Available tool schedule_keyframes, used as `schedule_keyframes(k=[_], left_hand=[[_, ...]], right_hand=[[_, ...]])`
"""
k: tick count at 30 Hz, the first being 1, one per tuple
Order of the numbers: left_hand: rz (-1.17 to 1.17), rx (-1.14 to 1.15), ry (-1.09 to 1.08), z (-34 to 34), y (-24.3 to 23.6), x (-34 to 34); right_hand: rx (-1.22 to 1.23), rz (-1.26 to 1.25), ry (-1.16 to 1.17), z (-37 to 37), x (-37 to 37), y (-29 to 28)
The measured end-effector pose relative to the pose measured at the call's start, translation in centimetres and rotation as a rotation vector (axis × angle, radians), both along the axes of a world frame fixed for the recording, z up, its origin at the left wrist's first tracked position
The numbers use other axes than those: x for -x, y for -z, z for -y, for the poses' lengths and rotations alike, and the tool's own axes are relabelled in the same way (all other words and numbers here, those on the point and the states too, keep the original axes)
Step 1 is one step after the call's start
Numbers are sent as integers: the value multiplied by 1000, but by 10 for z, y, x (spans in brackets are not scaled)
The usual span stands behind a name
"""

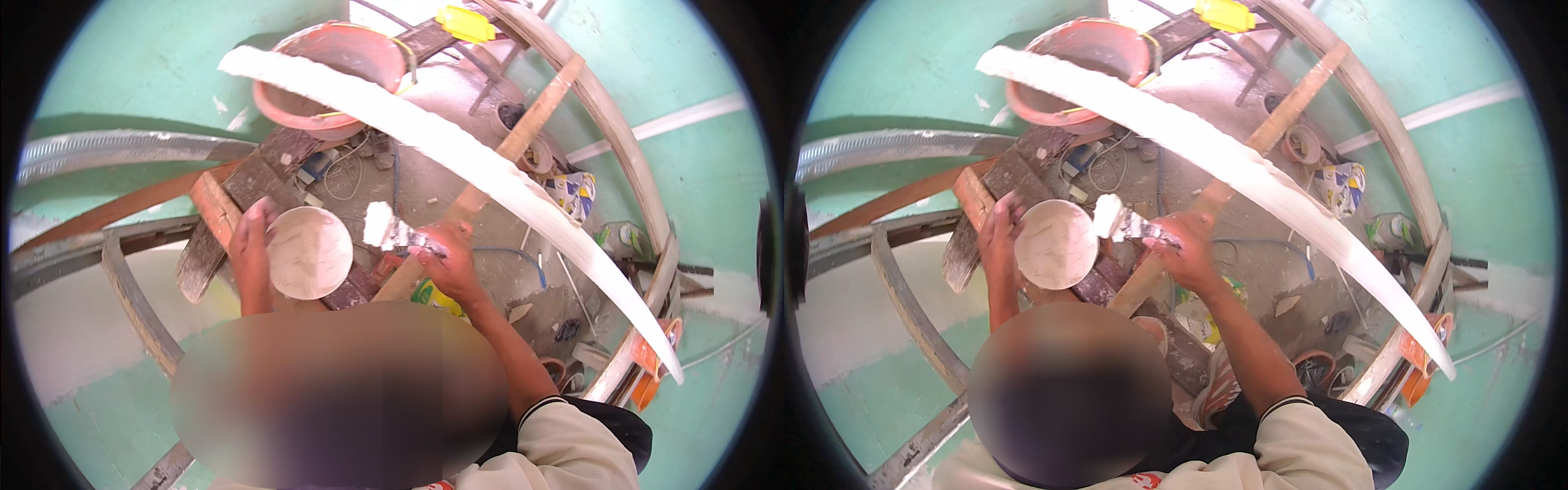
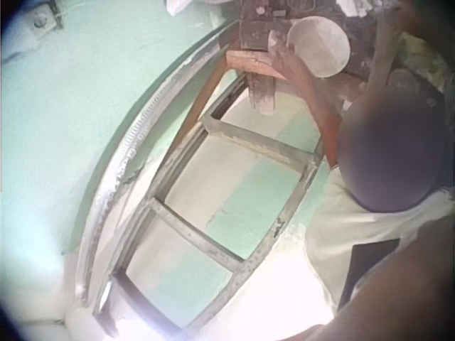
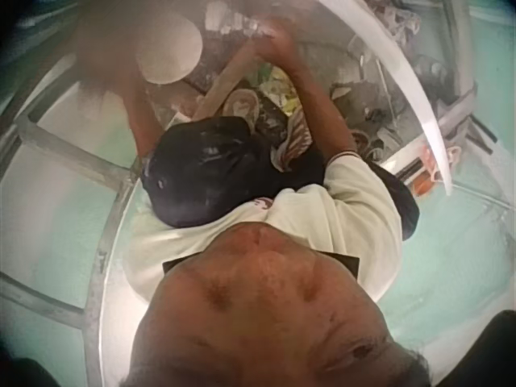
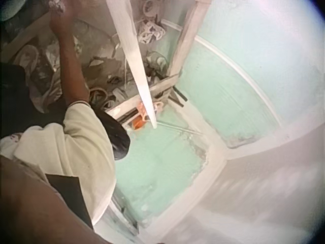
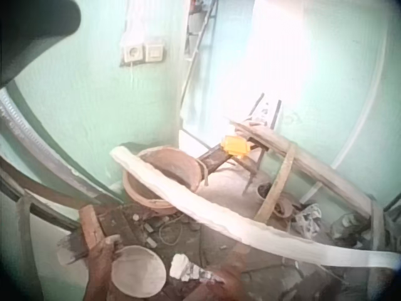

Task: The person mixes a white paste in a bowl using a putty knife, then applies the paste to a long white curved strip. The person repeatedly scoops paste and spreads it along the strip's surface.

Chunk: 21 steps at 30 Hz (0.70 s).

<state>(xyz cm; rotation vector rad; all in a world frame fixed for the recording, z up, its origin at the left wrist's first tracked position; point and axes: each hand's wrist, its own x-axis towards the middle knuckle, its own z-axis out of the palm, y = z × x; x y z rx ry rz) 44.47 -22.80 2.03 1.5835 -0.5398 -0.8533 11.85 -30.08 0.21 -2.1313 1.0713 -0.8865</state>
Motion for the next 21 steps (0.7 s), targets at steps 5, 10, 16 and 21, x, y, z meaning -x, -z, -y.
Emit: schedule_keyframes(k=[5,10,16,21], left_hand=[[-768,108,380,89,14,91],[-1170,182,500,137,21,149],[-1228,249,554,158,19,164],[-1456,380,641,165,28,150]], right_hand=[[142,-10,202,6,47,1],[69,49,306,5,78,18],[46,14,277,21,74,28],[22,147,276,39,52,33]])
